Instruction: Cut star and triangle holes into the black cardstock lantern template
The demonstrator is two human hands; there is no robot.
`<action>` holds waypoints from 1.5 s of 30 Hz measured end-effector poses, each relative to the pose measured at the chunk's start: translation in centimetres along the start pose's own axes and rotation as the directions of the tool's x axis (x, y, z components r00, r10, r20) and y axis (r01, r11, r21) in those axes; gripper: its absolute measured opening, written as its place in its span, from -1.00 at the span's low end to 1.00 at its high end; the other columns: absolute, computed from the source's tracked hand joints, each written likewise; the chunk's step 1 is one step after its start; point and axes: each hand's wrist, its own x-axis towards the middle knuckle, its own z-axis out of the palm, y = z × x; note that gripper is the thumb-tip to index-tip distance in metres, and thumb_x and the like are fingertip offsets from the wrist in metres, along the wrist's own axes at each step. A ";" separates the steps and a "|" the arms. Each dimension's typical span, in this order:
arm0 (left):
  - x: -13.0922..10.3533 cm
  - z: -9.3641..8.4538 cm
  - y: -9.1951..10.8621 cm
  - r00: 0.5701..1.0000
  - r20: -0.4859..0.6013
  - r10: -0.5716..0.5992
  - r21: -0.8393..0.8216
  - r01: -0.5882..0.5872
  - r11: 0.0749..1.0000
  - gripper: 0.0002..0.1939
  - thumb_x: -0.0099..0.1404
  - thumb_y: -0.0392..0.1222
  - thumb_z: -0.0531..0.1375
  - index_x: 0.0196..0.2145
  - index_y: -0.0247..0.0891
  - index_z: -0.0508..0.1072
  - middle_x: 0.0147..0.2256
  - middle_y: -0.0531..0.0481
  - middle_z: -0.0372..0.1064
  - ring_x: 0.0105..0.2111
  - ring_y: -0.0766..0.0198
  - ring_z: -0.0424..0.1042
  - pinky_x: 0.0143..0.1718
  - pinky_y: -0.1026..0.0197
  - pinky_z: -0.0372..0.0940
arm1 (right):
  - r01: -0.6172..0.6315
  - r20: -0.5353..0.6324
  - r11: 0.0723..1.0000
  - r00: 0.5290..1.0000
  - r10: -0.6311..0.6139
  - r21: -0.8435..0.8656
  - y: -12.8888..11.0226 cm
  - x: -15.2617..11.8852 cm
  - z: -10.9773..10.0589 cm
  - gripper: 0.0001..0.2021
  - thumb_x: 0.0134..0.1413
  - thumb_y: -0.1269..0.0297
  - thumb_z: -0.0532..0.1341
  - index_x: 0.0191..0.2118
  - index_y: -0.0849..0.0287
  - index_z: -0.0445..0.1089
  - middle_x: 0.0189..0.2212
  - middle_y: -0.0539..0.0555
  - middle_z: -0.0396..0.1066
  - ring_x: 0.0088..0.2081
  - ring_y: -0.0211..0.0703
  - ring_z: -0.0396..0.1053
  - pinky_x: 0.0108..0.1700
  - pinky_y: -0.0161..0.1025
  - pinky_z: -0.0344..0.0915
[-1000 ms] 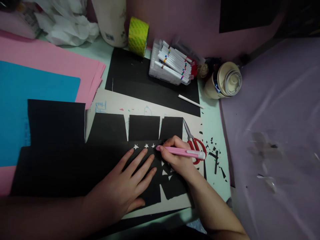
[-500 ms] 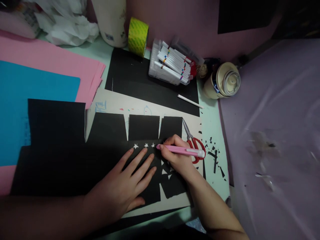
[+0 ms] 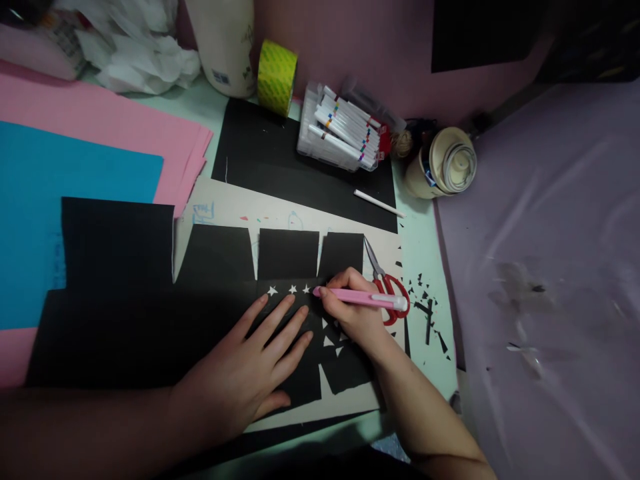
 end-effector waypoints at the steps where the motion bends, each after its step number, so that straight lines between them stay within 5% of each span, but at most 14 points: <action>1: 0.0 0.0 0.0 1.000 0.004 0.000 0.002 0.000 1.000 -0.28 0.23 0.33 0.17 0.17 -0.20 0.40 0.28 -0.24 0.19 0.31 -0.24 0.06 0.25 -0.29 -0.02 | -0.001 -0.002 1.000 1.000 0.001 0.002 0.0 0.0 0.0 -0.79 0.09 0.28 0.32 -0.46 0.11 0.29 -0.51 -0.05 0.38 -0.48 -0.26 0.33 -0.45 -0.28 0.23; 21: 0.0 -0.2 -0.1 1.000 -0.010 0.005 -0.002 -0.005 1.000 -0.26 0.21 0.33 0.20 0.17 -0.22 0.41 0.28 -0.26 0.19 0.30 -0.24 0.09 0.25 -0.29 -0.01 | 0.008 -0.002 0.999 1.000 -0.008 0.038 -0.1 0.0 0.1 -0.81 0.07 0.29 0.33 -0.45 0.11 0.30 -0.50 -0.04 0.41 -0.47 -0.25 0.34 -0.44 -0.28 0.25; 36: 0.1 -0.2 -0.2 0.998 0.064 0.025 0.017 -0.026 1.000 -0.25 0.27 0.31 0.13 0.24 -0.24 0.33 0.30 -0.31 0.12 0.31 -0.31 0.04 0.26 -0.33 -0.04 | 0.021 -0.189 0.986 0.982 0.010 0.165 1.1 0.3 0.3 -0.80 0.13 0.14 0.30 -0.39 0.11 0.33 -0.55 -0.08 0.37 -0.53 -0.29 0.29 -0.47 -0.32 0.20; 42: 0.8 -2.4 -0.5 0.979 0.205 -0.023 -0.047 0.034 0.998 -0.29 0.26 0.23 0.21 0.24 -0.21 0.31 0.32 -0.26 0.09 0.34 -0.24 -0.01 0.29 -0.26 -0.05 | 0.045 -0.184 0.956 0.983 0.010 0.290 0.6 0.5 0.5 -0.78 0.08 0.11 0.33 -0.24 0.09 0.38 -0.50 -0.09 0.38 -0.51 -0.30 0.27 -0.47 -0.34 0.17; 45: 2.1 -3.9 -1.4 0.979 0.196 -0.047 -0.157 0.078 0.984 -0.51 0.27 0.15 0.24 0.04 -0.17 0.48 0.19 -0.14 0.33 0.23 -0.11 0.23 0.20 -0.09 0.17 | 0.041 -0.169 0.957 0.986 0.008 0.289 0.4 0.6 0.5 -0.75 0.05 0.05 0.33 -0.27 0.10 0.40 -0.53 -0.09 0.36 -0.53 -0.32 0.24 -0.50 -0.34 0.13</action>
